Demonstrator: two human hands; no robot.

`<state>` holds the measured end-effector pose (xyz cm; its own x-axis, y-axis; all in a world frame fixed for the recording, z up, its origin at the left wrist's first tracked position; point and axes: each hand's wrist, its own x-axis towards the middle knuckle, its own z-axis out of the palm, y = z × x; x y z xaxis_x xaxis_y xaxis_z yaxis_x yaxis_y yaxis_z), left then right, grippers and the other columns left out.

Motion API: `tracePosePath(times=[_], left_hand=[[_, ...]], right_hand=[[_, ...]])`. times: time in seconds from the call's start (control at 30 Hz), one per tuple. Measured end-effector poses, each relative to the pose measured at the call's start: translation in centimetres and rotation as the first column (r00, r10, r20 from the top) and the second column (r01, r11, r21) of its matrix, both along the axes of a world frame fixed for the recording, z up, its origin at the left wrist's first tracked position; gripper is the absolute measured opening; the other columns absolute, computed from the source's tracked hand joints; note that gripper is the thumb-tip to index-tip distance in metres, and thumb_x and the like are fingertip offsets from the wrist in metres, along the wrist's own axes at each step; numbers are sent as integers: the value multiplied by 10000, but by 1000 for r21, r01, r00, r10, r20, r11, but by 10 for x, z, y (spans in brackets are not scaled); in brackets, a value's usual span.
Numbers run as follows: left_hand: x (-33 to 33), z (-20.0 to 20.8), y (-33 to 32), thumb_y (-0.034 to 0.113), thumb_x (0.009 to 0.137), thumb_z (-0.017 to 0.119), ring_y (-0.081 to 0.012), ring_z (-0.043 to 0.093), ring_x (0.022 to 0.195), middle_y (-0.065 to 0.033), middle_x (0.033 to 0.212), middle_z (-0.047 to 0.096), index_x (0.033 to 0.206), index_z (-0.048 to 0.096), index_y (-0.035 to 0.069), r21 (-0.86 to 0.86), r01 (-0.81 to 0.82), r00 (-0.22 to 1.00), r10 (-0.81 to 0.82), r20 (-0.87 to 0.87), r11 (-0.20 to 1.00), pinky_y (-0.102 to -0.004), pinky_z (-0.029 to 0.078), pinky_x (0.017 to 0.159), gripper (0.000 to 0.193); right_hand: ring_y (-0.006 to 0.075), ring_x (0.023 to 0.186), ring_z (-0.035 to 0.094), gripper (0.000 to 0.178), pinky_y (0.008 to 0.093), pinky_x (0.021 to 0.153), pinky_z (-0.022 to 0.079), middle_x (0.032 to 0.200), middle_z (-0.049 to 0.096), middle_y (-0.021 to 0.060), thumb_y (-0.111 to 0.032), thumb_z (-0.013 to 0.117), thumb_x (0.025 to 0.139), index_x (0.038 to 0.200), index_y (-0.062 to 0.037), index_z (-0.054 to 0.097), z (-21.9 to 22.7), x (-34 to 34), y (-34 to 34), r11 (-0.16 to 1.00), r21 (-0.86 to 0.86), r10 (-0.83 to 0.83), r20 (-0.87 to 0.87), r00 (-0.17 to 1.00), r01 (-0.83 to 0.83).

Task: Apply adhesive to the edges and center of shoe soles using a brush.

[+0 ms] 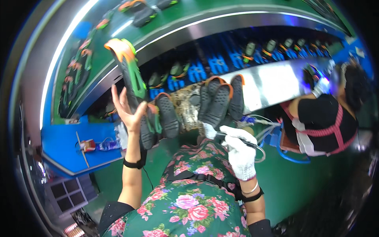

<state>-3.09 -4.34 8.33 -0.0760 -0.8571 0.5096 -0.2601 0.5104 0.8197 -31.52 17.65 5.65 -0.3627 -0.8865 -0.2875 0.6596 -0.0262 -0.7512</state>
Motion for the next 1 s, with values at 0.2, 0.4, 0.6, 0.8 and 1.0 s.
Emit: tracePosePath(times=[0.2,0.4,0.6,0.8,1.0], left_hand=[[72,72,-114,207,677,933,-331,576,1231,-234,1361,551,1601,132,41,-155,-325,933,344,109,933,-412,435,1083,1234],[139,66,-207,445,618,940,-381,536,1321,-315,1437,505,1594,184,34,48,-474,804,410,430,879,-428,427,1099,1301],[143,62,-231,442,619,943,-373,651,1142,-297,1267,613,1621,113,132,-37,-455,777,417,472,890,-437,504,994,1338],[160,67,-254,449,619,944,-385,646,1145,-293,1289,604,1624,100,158,-126,-454,762,457,458,882,-456,510,983,1343],[163,46,-250,447,734,864,-359,496,1292,-204,1330,553,1510,466,182,-422,-439,677,601,425,793,-486,384,1098,911]], right_hand=[[235,909,709,214,315,749,584,1114,721,227,-3,639,825,1015,65,708,2,30,-23,999,26,40,-44,998,-39],[250,906,716,234,316,735,598,1102,725,229,8,645,804,1021,66,710,3,59,-36,996,61,65,-35,997,-63],[242,880,717,239,312,729,594,1105,721,244,16,649,801,1025,76,706,7,84,-41,996,83,31,-42,999,-27],[230,817,705,247,303,723,584,1096,724,239,-9,658,803,1029,78,705,9,97,-49,998,55,38,-75,996,-34],[231,805,713,232,297,716,596,1085,719,229,30,657,813,1038,68,693,9,98,-46,999,52,-5,-47,999,8]])
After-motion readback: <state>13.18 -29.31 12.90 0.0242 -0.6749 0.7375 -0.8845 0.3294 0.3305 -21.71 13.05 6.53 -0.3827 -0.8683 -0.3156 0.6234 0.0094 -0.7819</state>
